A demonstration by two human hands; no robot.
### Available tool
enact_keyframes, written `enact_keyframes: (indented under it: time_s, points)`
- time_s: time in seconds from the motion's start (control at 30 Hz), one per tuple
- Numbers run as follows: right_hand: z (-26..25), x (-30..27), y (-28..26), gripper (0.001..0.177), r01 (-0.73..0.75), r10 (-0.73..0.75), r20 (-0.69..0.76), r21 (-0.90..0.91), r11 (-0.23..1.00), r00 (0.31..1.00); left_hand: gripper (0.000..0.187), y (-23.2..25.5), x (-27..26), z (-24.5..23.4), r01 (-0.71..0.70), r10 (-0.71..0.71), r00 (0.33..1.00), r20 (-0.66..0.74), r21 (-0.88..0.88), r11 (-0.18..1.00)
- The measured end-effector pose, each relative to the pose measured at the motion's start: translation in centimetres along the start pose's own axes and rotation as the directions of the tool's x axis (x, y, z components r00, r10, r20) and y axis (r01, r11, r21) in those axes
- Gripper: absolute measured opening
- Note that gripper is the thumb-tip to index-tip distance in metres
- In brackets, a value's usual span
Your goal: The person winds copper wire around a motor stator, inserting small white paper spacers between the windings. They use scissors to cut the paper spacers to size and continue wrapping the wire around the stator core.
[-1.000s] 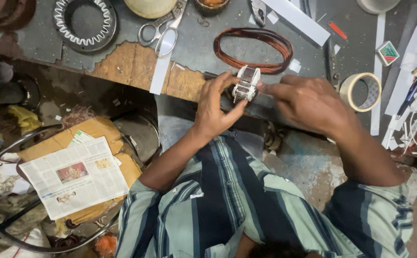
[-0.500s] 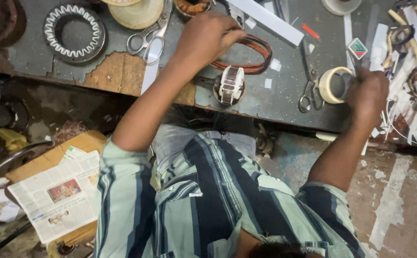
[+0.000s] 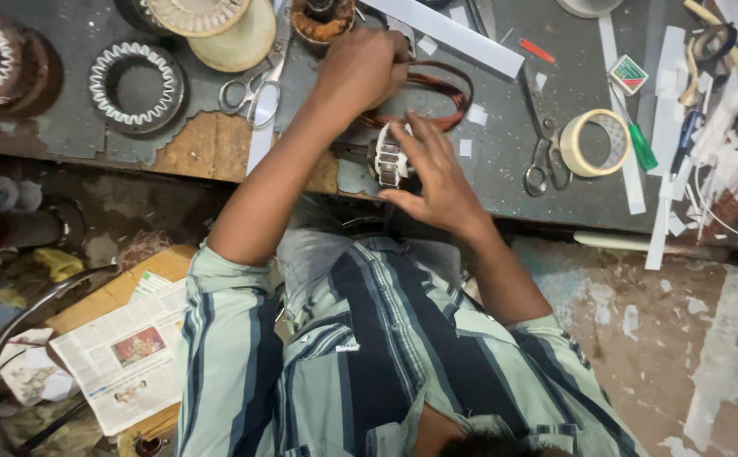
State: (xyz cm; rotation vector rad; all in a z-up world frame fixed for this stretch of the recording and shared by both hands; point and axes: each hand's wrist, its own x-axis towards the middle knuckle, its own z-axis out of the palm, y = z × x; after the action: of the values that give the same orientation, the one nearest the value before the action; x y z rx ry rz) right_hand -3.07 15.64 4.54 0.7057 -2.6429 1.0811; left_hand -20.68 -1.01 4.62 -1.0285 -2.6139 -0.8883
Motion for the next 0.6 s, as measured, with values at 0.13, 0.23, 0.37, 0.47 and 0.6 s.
enact_keyframes:
  time_s: [0.13, 0.23, 0.37, 0.47, 0.6]
  points:
    - [1.6, 0.1, 0.2, 0.09, -0.049, 0.049, -0.033, 0.001, 0.999, 0.998, 0.022, 1.2, -0.3, -3.2, 0.079, -0.04, 0.993, 0.114, -0.366, 0.927]
    - [1.9, -0.4, 0.4, 0.091, -0.032, 0.032, -0.039, -0.006, 0.999, 0.999, 0.026, 1.4, -0.9, -4.1, 0.285, -0.135, 0.95, 0.282, -0.603, 0.745]
    - [-0.5, -0.1, -0.4, 0.094, 0.015, 0.001, -0.123, 0.129, 0.992, 0.992, 0.026, 0.9, -1.8, -5.0, 0.141, -0.078, 0.99, 0.121, -0.715, 0.685]
    - [-3.9, 1.9, -0.4, 0.083, 0.109, -0.16, -0.343, -0.164, 0.98, 0.925, 0.027, 1.0, -3.1, -5.6, 0.048, -0.053, 0.998, 0.016, -0.72, 0.693]
    - [-7.3, 8.7, 0.8, 0.063, 0.301, -0.445, -0.169, -0.526, 0.796, 0.88, 0.039, 2.3, -5.3, -7.7, 0.218, -0.13, 0.976, 0.176, -0.835, 0.506]
